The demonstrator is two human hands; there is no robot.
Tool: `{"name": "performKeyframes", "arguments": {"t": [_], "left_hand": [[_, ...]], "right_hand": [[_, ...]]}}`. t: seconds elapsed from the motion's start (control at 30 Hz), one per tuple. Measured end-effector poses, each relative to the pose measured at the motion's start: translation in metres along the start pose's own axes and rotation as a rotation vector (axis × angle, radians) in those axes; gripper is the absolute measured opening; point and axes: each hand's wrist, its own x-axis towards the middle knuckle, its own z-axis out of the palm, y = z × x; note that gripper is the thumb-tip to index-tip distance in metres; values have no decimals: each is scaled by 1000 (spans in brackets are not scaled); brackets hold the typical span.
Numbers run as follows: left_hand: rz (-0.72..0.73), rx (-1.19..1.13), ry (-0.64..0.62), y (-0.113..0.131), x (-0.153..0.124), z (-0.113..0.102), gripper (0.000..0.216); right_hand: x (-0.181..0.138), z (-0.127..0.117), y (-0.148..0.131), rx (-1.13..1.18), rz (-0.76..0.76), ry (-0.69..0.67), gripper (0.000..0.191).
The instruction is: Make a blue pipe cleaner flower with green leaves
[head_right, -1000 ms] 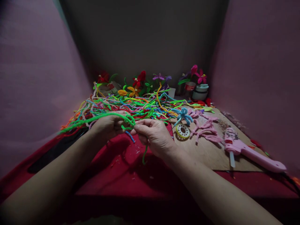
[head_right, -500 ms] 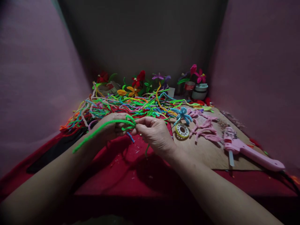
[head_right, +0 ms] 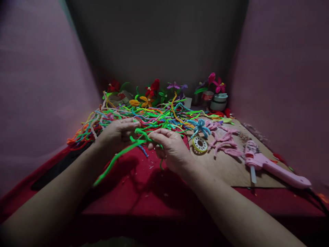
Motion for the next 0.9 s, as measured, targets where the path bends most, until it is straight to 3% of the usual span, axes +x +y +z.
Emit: {"name": "performKeyframes", "arguments": {"t": [0.17, 0.4, 0.53, 0.6, 0.67, 0.73, 0.8, 0.9], "left_hand": [[158, -44, 58, 11, -15, 9, 18], [129, -156, 40, 13, -18, 9, 23], [182, -216, 65, 18, -13, 2, 15], [321, -87, 195, 20, -14, 1, 23], [567, 203, 382, 19, -17, 2, 28], [823, 547, 473, 16, -21, 4, 21], [946, 819, 376, 11, -23, 6, 10], [954, 962, 120, 4, -25, 11, 12]], "right_hand": [[-1, 3, -5, 3, -6, -28, 25], [1, 1, -1, -79, 3, -61, 17], [3, 6, -2, -65, -64, -27, 12], [4, 9, -4, -23, -106, 42, 13], [7, 12, -6, 7, -127, 104, 14], [9, 14, -8, 46, -132, 149, 14], [10, 15, -8, 100, -130, 183, 13], [12, 15, -6, 147, -115, 208, 10]]}}
